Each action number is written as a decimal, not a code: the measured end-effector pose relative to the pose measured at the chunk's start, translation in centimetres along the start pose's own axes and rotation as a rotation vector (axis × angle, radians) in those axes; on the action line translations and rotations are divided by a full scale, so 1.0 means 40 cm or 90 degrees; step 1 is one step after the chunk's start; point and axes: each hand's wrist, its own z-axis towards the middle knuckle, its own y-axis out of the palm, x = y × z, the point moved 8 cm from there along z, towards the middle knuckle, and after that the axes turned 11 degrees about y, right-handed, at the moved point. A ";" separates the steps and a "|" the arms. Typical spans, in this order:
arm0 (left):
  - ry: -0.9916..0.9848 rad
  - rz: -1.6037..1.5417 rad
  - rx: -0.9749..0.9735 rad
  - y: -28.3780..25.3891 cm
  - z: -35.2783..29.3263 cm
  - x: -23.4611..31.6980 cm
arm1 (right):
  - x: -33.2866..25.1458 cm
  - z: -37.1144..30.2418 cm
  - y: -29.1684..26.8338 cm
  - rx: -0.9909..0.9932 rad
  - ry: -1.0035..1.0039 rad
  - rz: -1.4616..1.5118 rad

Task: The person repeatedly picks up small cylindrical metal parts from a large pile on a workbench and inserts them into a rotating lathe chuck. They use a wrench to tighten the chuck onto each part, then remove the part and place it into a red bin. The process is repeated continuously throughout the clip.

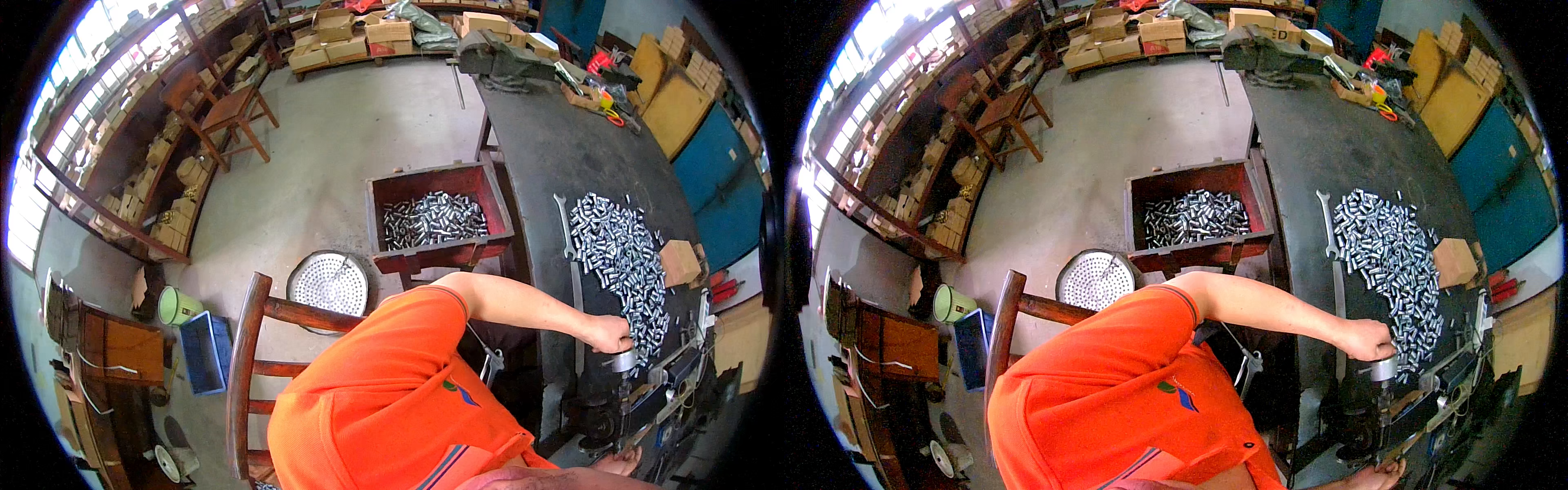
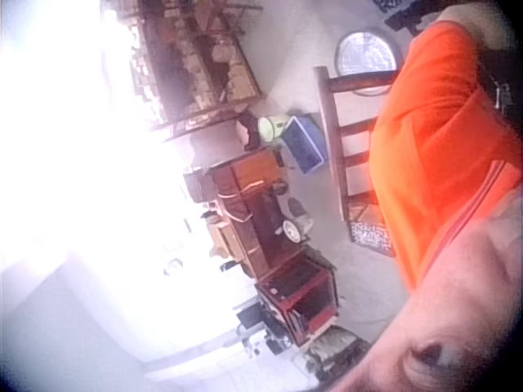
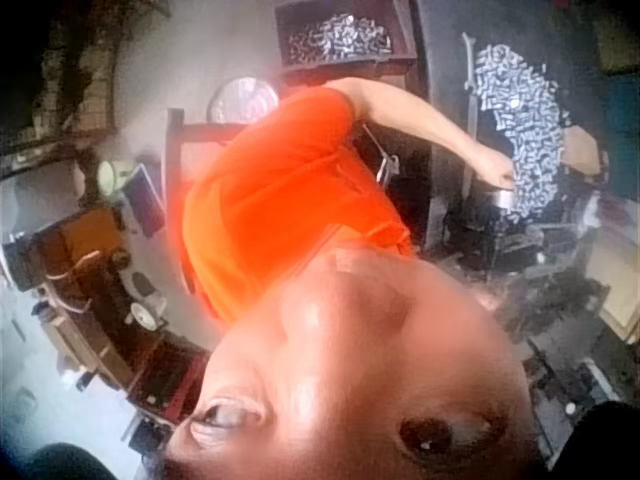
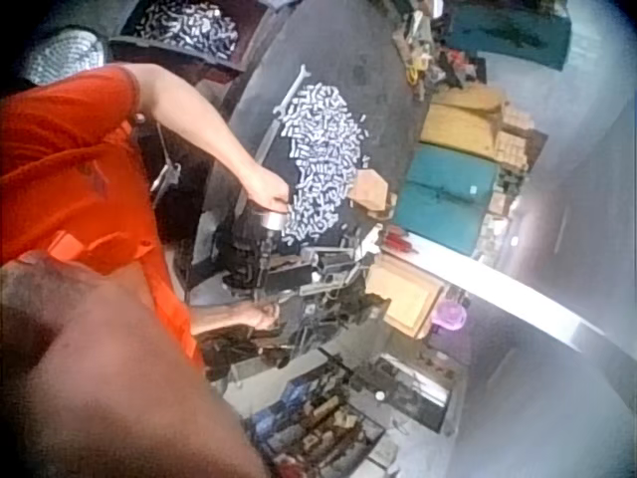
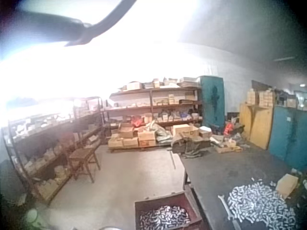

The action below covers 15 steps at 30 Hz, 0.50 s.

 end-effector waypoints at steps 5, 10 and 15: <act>-0.010 -0.051 -0.015 -0.005 -0.006 0.002 | -0.176 -0.112 0.064 0.046 -0.148 0.089; -0.061 -0.081 -0.028 -0.006 -0.011 -0.008 | -0.234 -0.251 0.086 -0.086 -0.228 0.216; -0.084 -0.173 0.000 -0.006 -0.017 -0.009 | -0.157 -0.370 0.052 0.180 -0.132 -0.023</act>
